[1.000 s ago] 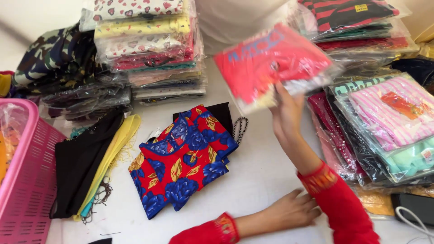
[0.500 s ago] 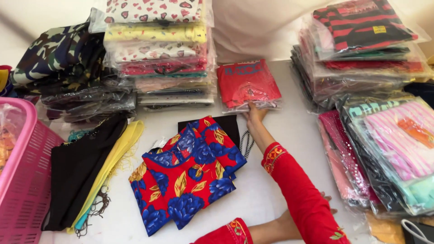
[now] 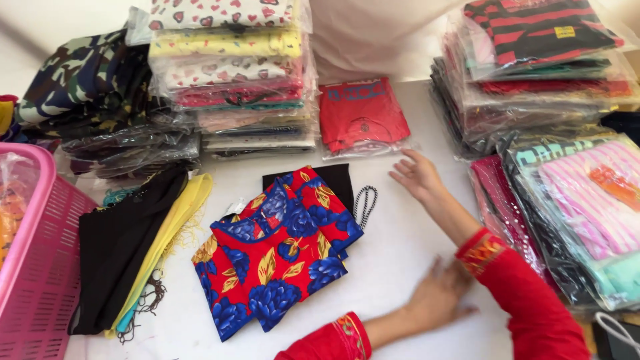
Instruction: The person organizes a variety of clothing items on a white surface. They pick up folded garments, including t-shirts and patterned tops, from different piles and arrange them into neat stacks. The person handles items one by one, moving them from one side of the table to another to create organized piles.
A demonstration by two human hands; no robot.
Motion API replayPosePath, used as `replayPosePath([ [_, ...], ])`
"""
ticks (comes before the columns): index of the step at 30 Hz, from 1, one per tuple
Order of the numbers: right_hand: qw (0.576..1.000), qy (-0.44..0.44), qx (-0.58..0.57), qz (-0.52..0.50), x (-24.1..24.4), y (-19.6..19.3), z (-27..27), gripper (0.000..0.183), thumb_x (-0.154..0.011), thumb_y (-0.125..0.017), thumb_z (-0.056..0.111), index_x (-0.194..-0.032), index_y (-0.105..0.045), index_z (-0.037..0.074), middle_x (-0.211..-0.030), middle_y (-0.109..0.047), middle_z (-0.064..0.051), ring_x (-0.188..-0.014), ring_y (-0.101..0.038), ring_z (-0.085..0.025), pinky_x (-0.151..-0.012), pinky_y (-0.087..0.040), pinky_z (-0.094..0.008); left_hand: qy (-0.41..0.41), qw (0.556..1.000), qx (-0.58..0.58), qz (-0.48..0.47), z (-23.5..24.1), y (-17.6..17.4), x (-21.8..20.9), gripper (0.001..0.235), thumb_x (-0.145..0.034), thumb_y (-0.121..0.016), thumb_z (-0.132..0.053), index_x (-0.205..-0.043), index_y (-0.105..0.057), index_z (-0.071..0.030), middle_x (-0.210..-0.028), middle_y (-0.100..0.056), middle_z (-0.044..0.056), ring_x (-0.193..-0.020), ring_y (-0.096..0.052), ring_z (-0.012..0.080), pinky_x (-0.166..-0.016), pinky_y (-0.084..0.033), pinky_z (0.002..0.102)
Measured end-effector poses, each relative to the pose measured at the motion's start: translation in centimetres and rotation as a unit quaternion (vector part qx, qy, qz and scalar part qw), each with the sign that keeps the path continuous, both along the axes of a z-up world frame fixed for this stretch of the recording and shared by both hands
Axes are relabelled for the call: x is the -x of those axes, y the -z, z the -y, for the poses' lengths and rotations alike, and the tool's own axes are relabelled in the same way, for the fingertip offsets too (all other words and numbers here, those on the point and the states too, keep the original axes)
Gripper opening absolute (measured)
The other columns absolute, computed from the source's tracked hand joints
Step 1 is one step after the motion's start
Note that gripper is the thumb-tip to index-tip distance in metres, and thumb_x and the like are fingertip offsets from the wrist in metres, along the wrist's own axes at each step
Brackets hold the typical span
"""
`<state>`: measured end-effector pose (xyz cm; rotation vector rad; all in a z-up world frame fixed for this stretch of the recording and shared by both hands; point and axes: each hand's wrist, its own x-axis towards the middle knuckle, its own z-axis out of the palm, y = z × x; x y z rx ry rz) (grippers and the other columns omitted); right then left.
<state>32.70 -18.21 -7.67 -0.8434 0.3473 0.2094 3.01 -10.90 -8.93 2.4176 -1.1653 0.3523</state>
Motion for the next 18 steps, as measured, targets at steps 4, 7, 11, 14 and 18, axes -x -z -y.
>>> replayPosePath([
  [4,0.996,-0.003,0.038,0.083,8.6,-9.6,4.5,0.05,-0.092,-0.07,0.017,-0.137,-0.048,0.011,-0.139,-0.047,-0.013,-0.126,-0.055,-0.028,-0.11,-0.047,-0.056,-0.118,0.993,-0.016,0.017,-3.3,-1.1,-8.9,0.078,-0.094,-0.062,-0.052,-0.15,-0.053,0.001,-0.159,-0.044,0.022,-0.153,-0.034,0.0368,-0.123,-0.023,0.059],
  [7,0.951,-0.038,0.232,0.2,14.9,-16.9,6.8,0.062,-0.094,-0.063,0.015,-0.152,-0.04,0.01,-0.145,-0.051,-0.008,-0.128,-0.055,-0.023,-0.107,-0.048,-0.048,-0.198,0.975,0.093,0.033,-6.5,-0.2,-14.8,0.061,-0.097,-0.064,-0.031,-0.151,-0.053,-0.003,-0.16,-0.048,0.017,-0.153,-0.038,0.034,-0.128,-0.027,0.051],
  [11,0.788,-0.085,0.545,0.273,21.6,-25.3,9.8,0.06,-0.095,-0.065,0.026,-0.15,-0.047,0.011,-0.147,-0.057,-0.008,-0.126,-0.06,-0.023,-0.105,-0.049,-0.039,-0.227,0.967,0.108,0.032,-8.4,-0.7,-16.3,0.052,-0.098,-0.064,-0.032,-0.143,-0.058,-0.005,-0.153,-0.049,0.02,-0.148,-0.039,0.0375,-0.123,-0.026,0.054],
  [14,0.588,-0.069,0.786,0.18,24.2,-27.1,12.9,0.063,-0.092,-0.067,0.04,-0.149,-0.052,0.019,-0.139,-0.063,-0.009,-0.127,-0.064,-0.028,-0.106,-0.052,-0.042,-0.21,0.972,0.11,-0.006,-8.9,-2.1,-15.9,0.051,-0.097,-0.065,-0.033,-0.139,-0.06,-0.005,-0.151,-0.048,0.024,-0.145,-0.039,0.0411,-0.12,-0.026,0.056],
  [18,0.348,-0.137,0.924,0.078,24.6,-24.0,17.1,0.101,-0.062,-0.081,0.061,-0.149,-0.047,0.021,-0.149,-0.05,-0.018,-0.123,-0.057,-0.041,-0.101,-0.049,-0.048,-0.21,0.968,0.135,-0.002,-9.2,-2.1,-15.3,0.049,-0.096,-0.066,-0.031,-0.138,-0.061,-0.006,-0.15,-0.049,0.024,-0.145,-0.039,0.0423,-0.121,-0.026,0.057],
])
